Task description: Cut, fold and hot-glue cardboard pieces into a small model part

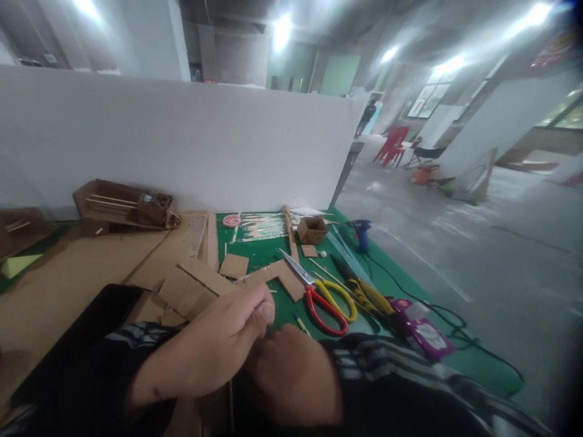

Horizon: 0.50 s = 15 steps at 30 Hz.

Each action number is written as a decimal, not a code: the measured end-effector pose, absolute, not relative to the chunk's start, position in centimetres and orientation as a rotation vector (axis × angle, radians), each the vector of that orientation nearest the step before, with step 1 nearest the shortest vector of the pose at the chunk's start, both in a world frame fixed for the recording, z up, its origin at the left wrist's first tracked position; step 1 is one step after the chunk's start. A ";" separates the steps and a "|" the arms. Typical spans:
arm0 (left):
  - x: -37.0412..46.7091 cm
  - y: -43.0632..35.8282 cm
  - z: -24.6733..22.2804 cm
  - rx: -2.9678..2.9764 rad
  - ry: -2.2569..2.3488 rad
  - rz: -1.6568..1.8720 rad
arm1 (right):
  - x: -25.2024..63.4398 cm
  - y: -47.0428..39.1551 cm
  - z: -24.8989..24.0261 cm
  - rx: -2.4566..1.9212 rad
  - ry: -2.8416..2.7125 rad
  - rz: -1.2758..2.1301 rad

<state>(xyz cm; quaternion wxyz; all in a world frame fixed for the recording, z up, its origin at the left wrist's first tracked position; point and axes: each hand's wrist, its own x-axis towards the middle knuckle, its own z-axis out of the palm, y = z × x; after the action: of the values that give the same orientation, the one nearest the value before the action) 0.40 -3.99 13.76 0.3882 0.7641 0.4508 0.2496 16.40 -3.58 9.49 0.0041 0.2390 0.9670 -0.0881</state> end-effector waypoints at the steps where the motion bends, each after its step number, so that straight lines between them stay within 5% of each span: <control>1: 0.3 -3.8 13.6 1.882 1.104 0.671 | 17.0 -3.3 10.3 0.783 3.005 -0.247; 8: -0.4 -3.4 12.5 1.460 1.043 0.870 | 19.9 -0.1 12.9 0.903 3.021 -0.596; 15: -1.0 -5.2 10.6 1.401 1.200 0.945 | 19.4 0.7 10.2 1.110 2.942 -1.818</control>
<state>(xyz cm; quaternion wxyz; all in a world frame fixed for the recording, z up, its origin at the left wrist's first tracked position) -1.02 -5.17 10.64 0.5092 0.5817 0.4982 0.3925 19.42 0.66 10.19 -0.2427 0.2966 0.7857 -0.4856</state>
